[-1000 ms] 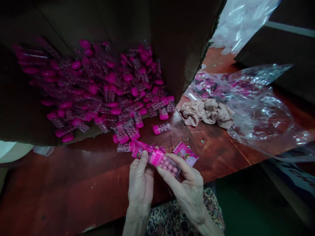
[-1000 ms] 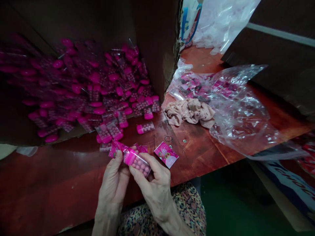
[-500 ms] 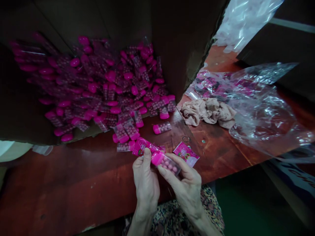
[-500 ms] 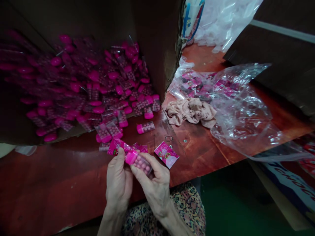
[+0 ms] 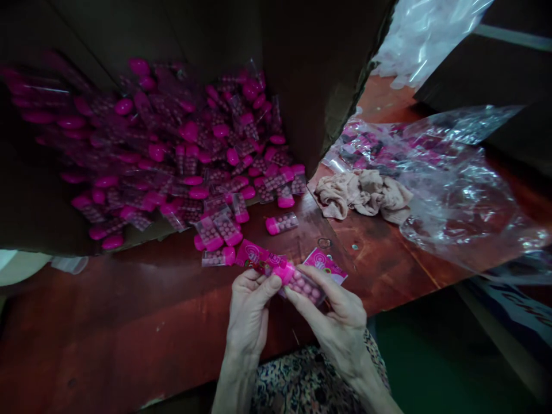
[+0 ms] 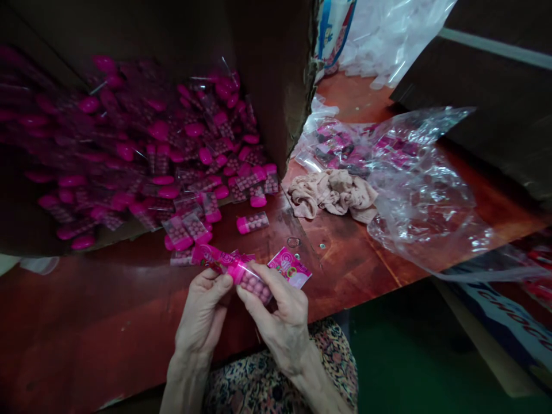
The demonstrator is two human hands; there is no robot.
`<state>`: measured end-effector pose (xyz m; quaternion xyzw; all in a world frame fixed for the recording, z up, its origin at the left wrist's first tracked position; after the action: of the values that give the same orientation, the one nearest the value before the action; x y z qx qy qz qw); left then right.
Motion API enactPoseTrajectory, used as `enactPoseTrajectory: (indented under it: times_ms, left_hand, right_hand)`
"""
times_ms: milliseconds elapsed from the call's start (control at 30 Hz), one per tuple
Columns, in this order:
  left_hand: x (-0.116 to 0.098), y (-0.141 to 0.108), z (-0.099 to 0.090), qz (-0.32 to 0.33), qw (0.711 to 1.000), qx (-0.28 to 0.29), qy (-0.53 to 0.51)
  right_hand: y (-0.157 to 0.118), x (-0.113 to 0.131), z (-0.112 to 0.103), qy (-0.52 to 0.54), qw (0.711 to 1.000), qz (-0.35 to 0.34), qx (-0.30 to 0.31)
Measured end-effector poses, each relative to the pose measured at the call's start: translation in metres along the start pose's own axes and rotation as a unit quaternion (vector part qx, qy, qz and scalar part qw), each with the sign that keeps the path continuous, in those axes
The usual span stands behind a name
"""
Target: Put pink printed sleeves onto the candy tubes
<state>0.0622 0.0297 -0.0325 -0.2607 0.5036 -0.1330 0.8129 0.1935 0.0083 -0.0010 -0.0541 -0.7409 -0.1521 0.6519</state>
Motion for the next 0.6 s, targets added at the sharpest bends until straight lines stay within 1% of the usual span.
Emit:
enactPoseTrajectory:
  times_ms: [67, 133, 200, 300, 400, 500, 600]
  left_hand:
    - [0.002, -0.001, 0.003, -0.004, 1.000, 0.024, 0.008]
    - [0.002, -0.002, 0.006, -0.008, 0.999, 0.035, 0.004]
    - [0.002, -0.004, 0.006, -0.012, 1.000, 0.024, -0.010]
    - [0.001, -0.008, 0.003, -0.016, 0.999, -0.012, -0.026]
    - [0.001, -0.011, 0.000, -0.017, 0.999, -0.035, -0.026]
    - [-0.003, -0.012, -0.004, 0.006, 0.999, -0.044, -0.001]
    - [-0.010, -0.013, -0.011, 0.043, 0.996, -0.066, 0.035]
  right_hand:
    - [0.000, -0.001, -0.002, 0.002, 1.000, 0.001, -0.004]
    - [-0.003, -0.002, -0.003, 0.010, 1.000, 0.005, -0.016]
    - [-0.006, -0.003, -0.002, 0.004, 0.999, 0.004, -0.033]
    - [-0.010, -0.001, 0.001, -0.020, 0.999, -0.013, -0.043]
    - [-0.011, -0.002, 0.005, -0.016, 0.999, -0.024, -0.026]
    - [-0.007, -0.007, 0.007, 0.010, 1.000, 0.015, -0.001]
    - [-0.002, -0.006, 0.012, 0.019, 0.997, 0.054, 0.058]
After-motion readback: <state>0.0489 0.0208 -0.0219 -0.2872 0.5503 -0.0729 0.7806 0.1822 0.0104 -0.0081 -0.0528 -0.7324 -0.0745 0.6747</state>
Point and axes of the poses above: each hand's wrist, its own y-axis towards the middle knuckle, its own z-axis out of the palm, x = y × z, the point moved 6 cm from there along y, towards the middle knuckle, and after that the axes turned 9 degrees about y, right-handed, at the moved point
